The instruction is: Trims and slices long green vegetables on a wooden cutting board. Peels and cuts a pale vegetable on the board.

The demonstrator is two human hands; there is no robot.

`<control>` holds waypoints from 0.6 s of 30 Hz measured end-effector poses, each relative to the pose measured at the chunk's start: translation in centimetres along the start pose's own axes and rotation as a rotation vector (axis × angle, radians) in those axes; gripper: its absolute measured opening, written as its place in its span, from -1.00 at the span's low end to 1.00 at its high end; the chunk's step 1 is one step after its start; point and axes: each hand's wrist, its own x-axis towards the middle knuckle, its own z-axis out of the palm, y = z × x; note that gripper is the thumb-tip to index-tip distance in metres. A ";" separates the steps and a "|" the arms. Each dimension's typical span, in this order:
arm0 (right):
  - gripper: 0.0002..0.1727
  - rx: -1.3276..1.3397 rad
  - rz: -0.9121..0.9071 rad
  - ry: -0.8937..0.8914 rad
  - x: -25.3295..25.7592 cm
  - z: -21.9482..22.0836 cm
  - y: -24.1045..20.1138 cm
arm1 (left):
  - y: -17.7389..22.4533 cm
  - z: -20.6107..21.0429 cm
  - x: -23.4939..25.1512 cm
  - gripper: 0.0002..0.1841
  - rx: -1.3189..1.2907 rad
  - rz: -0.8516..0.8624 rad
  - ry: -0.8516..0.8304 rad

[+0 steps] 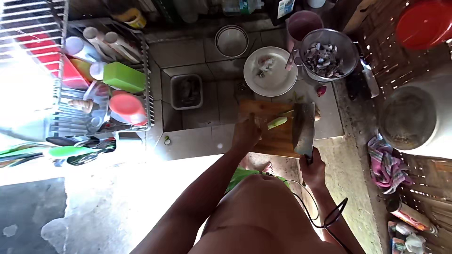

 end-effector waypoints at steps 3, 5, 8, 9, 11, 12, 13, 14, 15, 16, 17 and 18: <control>-0.48 0.001 -0.009 -0.001 0.1 -0.2 0.3 | -0.8 -0.3 -0.2 -0.37 -0.053 -0.052 0.015; -0.48 -0.007 -0.019 -0.007 0.2 -0.2 0.3 | -1.0 0.6 -0.4 -0.33 -0.018 -0.025 0.047; -0.49 -0.036 -0.052 -0.027 0.5 -0.2 0.1 | -0.9 1.5 -0.5 -0.38 0.063 0.060 0.092; -0.49 -0.052 -0.062 -0.036 0.5 -0.3 -0.1 | -0.9 1.5 -0.5 -0.40 0.081 0.091 0.088; -0.48 -0.086 -0.080 -0.063 0.5 -0.5 -0.6 | -1.4 1.1 -0.4 -0.43 0.095 0.158 0.055; -0.48 -0.100 -0.089 -0.091 0.6 -0.6 -0.9 | -1.9 0.5 -0.3 -0.45 0.097 0.192 0.018; -0.48 -0.112 -0.097 -0.128 0.6 -0.8 -1.2 | -2.7 -0.3 -0.1 -0.48 0.110 0.243 -0.024; -0.48 -0.129 -0.100 -0.176 0.6 -1.0 -1.5 | -3.8 -1.0 0.4 -0.52 0.129 0.309 -0.065; -0.48 -0.147 -0.092 -0.236 0.6 -1.1 -1.8 | -4.8 -1.7 1.0 -0.56 0.153 0.376 -0.101; -0.48 -0.164 -0.082 -0.287 0.5 -1.1 -2.1 | -5.7 -2.4 1.3 -0.59 0.157 0.430 -0.123; -0.49 -0.181 -0.073 -0.326 0.5 -1.0 -2.2 | -6.3 -2.9 1.5 -0.63 0.159 0.464 -0.121; -0.50 -0.191 -0.070 -0.351 0.4 -0.6 -2.3 | -6.8 -3.1 1.5 -0.66 0.157 0.487 -0.106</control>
